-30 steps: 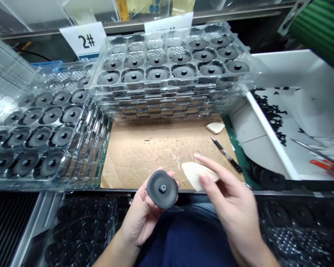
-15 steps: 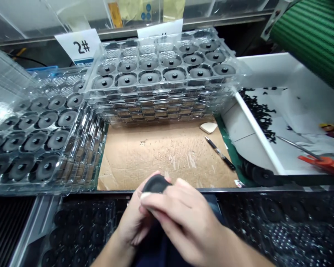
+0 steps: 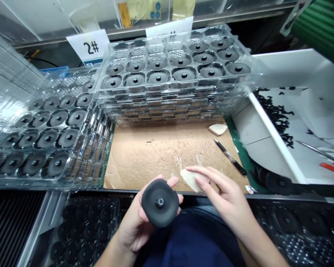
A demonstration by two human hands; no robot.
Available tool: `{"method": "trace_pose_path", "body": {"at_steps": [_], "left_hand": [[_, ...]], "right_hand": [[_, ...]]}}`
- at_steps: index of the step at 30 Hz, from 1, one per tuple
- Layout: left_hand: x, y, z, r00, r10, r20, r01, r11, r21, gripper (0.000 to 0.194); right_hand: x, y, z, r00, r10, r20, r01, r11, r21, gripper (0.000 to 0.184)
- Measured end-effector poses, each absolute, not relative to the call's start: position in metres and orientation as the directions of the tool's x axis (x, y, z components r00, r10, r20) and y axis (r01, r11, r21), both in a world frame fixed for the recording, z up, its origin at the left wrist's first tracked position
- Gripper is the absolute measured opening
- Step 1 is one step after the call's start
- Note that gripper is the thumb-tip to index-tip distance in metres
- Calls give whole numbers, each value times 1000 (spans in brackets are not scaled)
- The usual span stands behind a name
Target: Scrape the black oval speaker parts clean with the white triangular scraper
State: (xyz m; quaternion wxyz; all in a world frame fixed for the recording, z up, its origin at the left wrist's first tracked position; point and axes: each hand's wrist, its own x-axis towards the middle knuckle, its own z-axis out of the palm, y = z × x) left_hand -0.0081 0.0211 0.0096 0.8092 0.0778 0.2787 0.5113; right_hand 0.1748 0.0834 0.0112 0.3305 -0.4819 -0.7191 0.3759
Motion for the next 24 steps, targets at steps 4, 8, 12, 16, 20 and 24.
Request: {"method": "trace_pose_path", "body": {"at_steps": [4,8,12,16,20,24], "left_hand": [[-12,20,4,335,869,-363,-811,462,358,48],[-10,21,2,356,872,-336,-809,467,357,48],[-7,24,5,370,872,-321,-777,480,408,53],[-4,20,1,338,868,-364,-756,481,444,59],[-6,11,-11,214,833,-509,-706,492,509,64],[-4,11,-10,158,826,-541,-673,491,554,70]], "right_hand": [[184,57,-21,-345,934,-90,420,68,-905,22],[191,43,-34,-329,924,-197,472,-20,-881,27],[194,47,3,-81,997,-18,534,28,-845,27],[173,56,44,-257,877,407,469,481,-740,30],[159,72,53,-607,708,359,389,660,-643,30],[155,79,53,-623,736,264,494,632,-596,30]]}}
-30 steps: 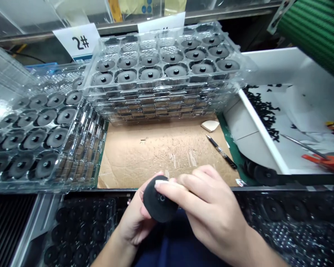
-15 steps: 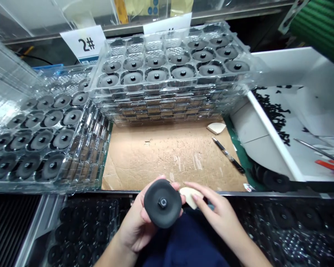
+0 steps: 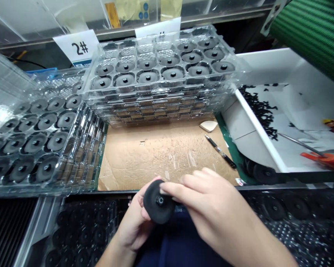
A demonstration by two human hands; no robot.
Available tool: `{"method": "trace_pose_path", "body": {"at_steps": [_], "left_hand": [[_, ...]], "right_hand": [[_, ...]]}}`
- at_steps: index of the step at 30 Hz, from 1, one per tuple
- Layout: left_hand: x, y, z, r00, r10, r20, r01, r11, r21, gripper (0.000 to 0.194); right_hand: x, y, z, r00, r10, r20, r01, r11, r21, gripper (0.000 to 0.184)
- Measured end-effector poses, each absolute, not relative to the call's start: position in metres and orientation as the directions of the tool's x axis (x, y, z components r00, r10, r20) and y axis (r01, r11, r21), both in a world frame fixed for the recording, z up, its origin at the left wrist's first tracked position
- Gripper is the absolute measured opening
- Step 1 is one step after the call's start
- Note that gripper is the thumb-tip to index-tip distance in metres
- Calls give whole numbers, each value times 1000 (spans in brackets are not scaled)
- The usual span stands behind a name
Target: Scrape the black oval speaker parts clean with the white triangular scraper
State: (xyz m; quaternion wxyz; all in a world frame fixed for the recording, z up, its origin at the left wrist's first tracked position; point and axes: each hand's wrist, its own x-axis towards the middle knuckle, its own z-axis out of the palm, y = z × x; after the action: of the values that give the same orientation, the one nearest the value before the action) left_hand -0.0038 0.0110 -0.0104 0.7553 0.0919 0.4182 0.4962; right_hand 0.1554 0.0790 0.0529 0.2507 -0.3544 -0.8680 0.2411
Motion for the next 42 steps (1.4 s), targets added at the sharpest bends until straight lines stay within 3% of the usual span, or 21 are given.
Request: {"method": "trace_pose_path", "body": {"at_steps": [3,6,9,12,15,18,20,23,25,27,30,32,35,37,39,42], "left_hand": [[0,18,1,180,854,-489,-667,471,578,73],[1,22,10,118,884,-453,-685,402,608,63],[2,22,11,73,890,-449,-720,358,594,61],[6,23,12,46,893,-448,-761,321,563,60],[10,26,15,43,900,-434,-784,300,543,58],[11,27,17,70,892,-447,-793,322,517,58],[12,27,16,85,882,-463,-791,342,507,60],[16,25,13,108,888,-448,-786,352,508,59],[16,23,11,107,898,-427,-768,348,538,57],[14,22,8,102,896,-433,-742,358,566,55],[10,21,5,81,879,-470,-733,372,569,56],[9,20,4,68,862,-503,-731,386,562,55],[11,21,4,129,843,-523,-731,437,524,42],[10,22,5,172,851,-496,-750,440,494,34],[7,23,4,189,863,-469,-776,424,467,40],[3,24,2,201,867,-456,-788,419,451,59]], "right_hand": [[146,68,49,-517,721,462,392,679,-621,29],[143,50,42,-387,801,456,441,595,-671,29],[152,39,36,-420,854,307,339,461,-820,29],[166,39,24,-423,904,58,159,137,-978,20],[181,42,7,-233,967,-98,115,-73,-991,19],[194,41,2,-85,985,-150,140,-137,-981,24],[195,40,13,-35,996,-77,198,-68,-978,24],[183,41,41,-22,984,174,348,171,-922,26],[168,44,54,-167,918,359,414,396,-820,31],[154,49,57,-364,823,437,388,560,-732,31],[142,57,53,-579,751,316,338,574,-746,25],[136,61,51,-612,749,254,369,554,-747,24],[130,62,50,-483,779,400,404,604,-687,26],[133,59,51,-499,748,438,350,637,-687,27],[143,57,53,-612,705,357,293,622,-726,25],[160,56,56,-611,761,217,423,546,-723,23]]}}
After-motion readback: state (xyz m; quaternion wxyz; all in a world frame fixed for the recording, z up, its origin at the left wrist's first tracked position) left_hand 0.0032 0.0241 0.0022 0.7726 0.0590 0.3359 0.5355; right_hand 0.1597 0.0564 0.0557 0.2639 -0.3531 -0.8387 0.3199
